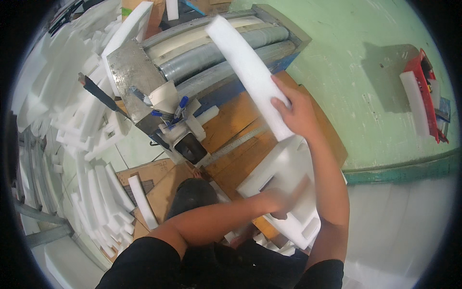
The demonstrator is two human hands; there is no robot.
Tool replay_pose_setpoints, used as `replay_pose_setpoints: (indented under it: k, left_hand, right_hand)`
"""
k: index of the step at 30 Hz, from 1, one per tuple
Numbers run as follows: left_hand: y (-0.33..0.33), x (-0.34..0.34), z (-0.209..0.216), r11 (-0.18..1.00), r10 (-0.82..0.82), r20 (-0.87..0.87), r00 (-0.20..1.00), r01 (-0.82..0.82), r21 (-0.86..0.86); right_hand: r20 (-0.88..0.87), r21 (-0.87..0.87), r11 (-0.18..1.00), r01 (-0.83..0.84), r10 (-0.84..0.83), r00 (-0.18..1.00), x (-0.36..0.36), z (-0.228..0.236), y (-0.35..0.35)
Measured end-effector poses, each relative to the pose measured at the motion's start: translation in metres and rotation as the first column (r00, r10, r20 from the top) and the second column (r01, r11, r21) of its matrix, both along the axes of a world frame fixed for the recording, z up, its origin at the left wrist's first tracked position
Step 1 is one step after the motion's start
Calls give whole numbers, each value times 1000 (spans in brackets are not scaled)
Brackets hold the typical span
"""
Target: The person sits on the floor and assembles white foam pieces into a custom packaging insert. They repeatedly pick up foam components, fit them into a wooden frame, and adjust the arrangement to form a protective structure.
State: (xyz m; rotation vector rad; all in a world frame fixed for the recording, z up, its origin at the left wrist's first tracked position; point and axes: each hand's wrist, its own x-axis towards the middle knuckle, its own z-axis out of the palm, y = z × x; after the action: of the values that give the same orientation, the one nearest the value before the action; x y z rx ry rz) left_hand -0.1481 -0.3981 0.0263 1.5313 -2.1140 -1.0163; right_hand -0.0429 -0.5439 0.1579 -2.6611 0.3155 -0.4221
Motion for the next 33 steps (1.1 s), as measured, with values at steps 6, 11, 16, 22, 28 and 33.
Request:
replay_pose_setpoints:
  k: [6, 11, 16, 22, 28, 33]
  left_hand:
    - [10, 18, -10, 997, -47, 22, 999, 48, -61]
    - [39, 12, -2, 998, 35, -74, 997, -38, -41]
    - [58, 6, 17, 991, -103, 259, 960, 122, -57]
    - [61, 4, -17, 991, -97, 491, 866, 132, -37]
    - [76, -23, -45, 956, 172, 626, 761, 24, -293]
    - [82, -17, -97, 805, 360, 567, 741, 60, -590]
  right_hand:
    - [117, 852, 523, -14, -166, 979, -19, 13, 11]
    - [173, 908, 416, -55, -250, 953, -100, 2, 5]
    - [260, 873, 486, -29, -415, 872, -206, -26, -1]
    - [221, 833, 480, 273, -742, 633, -327, -21, 61]
    - [255, 829, 431, 357, -859, 444, -404, -47, 91]
    - [255, 880, 356, 314, -913, 320, -417, -66, 91]
